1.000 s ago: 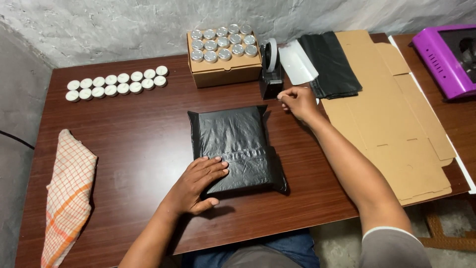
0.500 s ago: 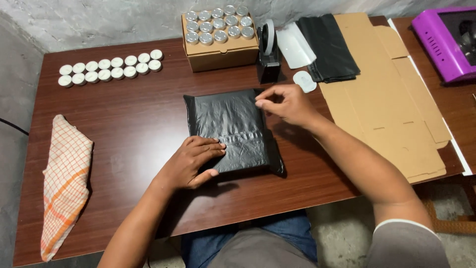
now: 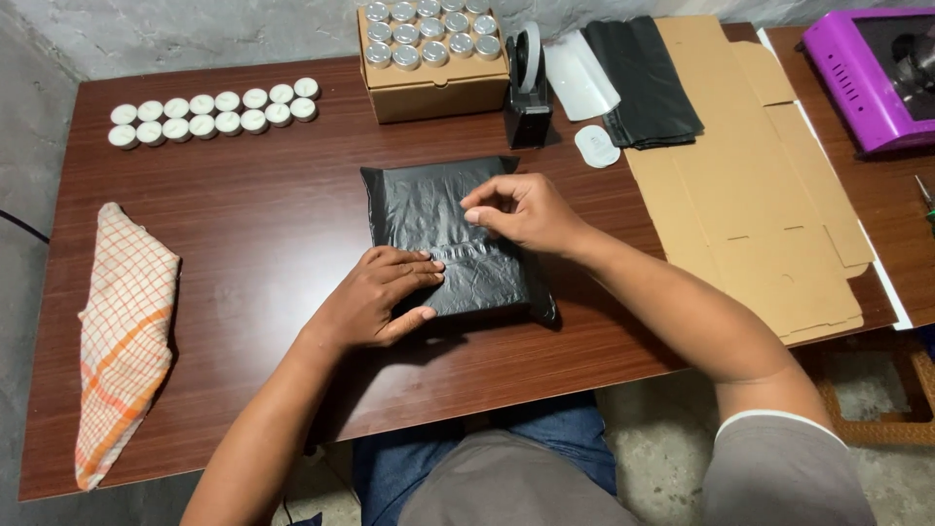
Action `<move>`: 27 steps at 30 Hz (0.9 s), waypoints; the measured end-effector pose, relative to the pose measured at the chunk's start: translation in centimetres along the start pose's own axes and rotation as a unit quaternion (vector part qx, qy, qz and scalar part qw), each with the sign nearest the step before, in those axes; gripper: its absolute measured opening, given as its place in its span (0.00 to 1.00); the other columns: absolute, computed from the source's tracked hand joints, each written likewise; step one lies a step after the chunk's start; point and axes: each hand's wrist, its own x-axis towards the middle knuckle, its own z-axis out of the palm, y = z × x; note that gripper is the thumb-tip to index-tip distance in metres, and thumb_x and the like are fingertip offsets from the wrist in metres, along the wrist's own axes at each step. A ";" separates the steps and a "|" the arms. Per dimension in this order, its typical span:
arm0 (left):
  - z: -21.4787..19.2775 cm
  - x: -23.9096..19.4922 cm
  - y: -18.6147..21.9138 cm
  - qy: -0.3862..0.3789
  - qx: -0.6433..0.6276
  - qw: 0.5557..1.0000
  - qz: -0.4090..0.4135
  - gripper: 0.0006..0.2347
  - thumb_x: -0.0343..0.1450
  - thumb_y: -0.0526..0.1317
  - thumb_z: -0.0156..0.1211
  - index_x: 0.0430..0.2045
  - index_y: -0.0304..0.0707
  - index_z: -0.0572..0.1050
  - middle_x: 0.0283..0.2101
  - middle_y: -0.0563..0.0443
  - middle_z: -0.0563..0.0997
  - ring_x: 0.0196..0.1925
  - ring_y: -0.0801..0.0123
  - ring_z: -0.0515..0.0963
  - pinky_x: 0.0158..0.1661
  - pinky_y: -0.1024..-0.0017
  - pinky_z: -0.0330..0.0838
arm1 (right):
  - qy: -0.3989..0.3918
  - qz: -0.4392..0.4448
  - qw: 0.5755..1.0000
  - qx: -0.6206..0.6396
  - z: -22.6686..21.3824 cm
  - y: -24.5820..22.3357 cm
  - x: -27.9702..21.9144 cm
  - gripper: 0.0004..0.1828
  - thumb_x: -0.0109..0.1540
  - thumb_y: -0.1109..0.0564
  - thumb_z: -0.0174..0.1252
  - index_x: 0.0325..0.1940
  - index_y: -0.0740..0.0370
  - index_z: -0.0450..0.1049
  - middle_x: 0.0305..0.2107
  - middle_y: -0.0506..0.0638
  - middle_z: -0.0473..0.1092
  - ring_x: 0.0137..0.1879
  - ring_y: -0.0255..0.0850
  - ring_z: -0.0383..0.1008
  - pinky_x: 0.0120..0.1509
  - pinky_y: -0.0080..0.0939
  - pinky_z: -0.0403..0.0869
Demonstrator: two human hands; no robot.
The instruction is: Packing small items into a cardboard box and sealing the box inside a black shipping bag for delivery.
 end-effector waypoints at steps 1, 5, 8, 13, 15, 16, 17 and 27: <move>0.0 0.0 0.1 0.001 0.000 1.000 0.000 0.18 0.75 0.56 0.53 0.46 0.45 0.80 0.52 0.50 0.84 0.60 0.57 0.79 0.58 0.58 0.65 | 0.000 0.000 1.000 -0.001 0.0 0.2 0.0 0.08 0.59 0.64 0.68 0.42 0.63 0.82 0.19 0.51 0.75 0.25 0.31 0.75 0.29 0.27 0.73; 0.1 0.0 0.2 0.003 0.006 1.000 0.001 0.18 0.75 0.56 0.53 0.46 0.45 0.80 0.51 0.49 0.84 0.60 0.56 0.79 0.58 0.57 0.65 | 0.004 0.010 1.000 -0.004 0.2 0.1 -0.7 0.07 0.59 0.65 0.67 0.41 0.63 0.82 0.18 0.51 0.75 0.24 0.32 0.74 0.28 0.28 0.73; -0.2 0.2 0.2 0.004 0.010 1.000 0.009 0.18 0.75 0.56 0.53 0.45 0.44 0.80 0.50 0.48 0.84 0.59 0.55 0.79 0.57 0.56 0.66 | 0.006 0.019 0.999 -0.030 0.1 -0.5 -1.0 0.07 0.58 0.64 0.68 0.41 0.61 0.83 0.20 0.52 0.77 0.25 0.32 0.75 0.30 0.30 0.73; -0.4 0.3 0.3 0.005 0.009 1.000 0.017 0.18 0.75 0.56 0.53 0.45 0.44 0.80 0.50 0.48 0.84 0.59 0.54 0.79 0.56 0.56 0.67 | 0.016 0.053 0.995 -0.077 0.6 1.2 -2.3 0.08 0.56 0.57 0.71 0.40 0.54 0.86 0.30 0.51 0.82 0.33 0.31 0.75 0.37 0.33 0.75; -0.4 0.3 0.3 0.000 0.002 1.000 0.016 0.19 0.74 0.57 0.53 0.45 0.44 0.80 0.50 0.48 0.84 0.59 0.54 0.79 0.57 0.56 0.66 | 0.031 -0.007 0.995 -0.099 1.1 3.6 -2.8 0.10 0.55 0.56 0.73 0.40 0.53 0.86 0.41 0.49 0.78 0.45 0.37 0.74 0.52 0.35 0.73; -0.5 0.3 0.2 0.000 0.003 1.000 0.017 0.19 0.74 0.57 0.53 0.45 0.44 0.80 0.50 0.48 0.84 0.59 0.54 0.79 0.57 0.56 0.66 | 0.031 -0.009 0.994 -0.100 1.4 3.6 -3.1 0.10 0.55 0.56 0.73 0.40 0.53 0.86 0.41 0.49 0.78 0.45 0.37 0.74 0.52 0.35 0.73; -0.5 0.3 0.2 -0.002 0.003 1.000 0.017 0.19 0.74 0.57 0.53 0.45 0.44 0.80 0.49 0.48 0.84 0.59 0.54 0.79 0.56 0.56 0.66 | 0.034 -0.011 0.993 -0.116 1.6 3.6 -3.3 0.10 0.55 0.54 0.73 0.41 0.50 0.86 0.48 0.48 0.74 0.52 0.43 0.71 0.59 0.40 0.70; -0.7 0.4 0.2 -0.001 -0.011 1.000 0.010 0.18 0.74 0.56 0.54 0.44 0.44 0.80 0.49 0.48 0.84 0.58 0.54 0.80 0.56 0.57 0.66 | 0.020 0.157 0.968 -0.197 2.9 1.4 -2.3 0.10 0.58 0.41 0.67 0.43 0.33 0.85 0.74 0.35 0.49 0.81 0.55 0.38 0.74 0.81 0.44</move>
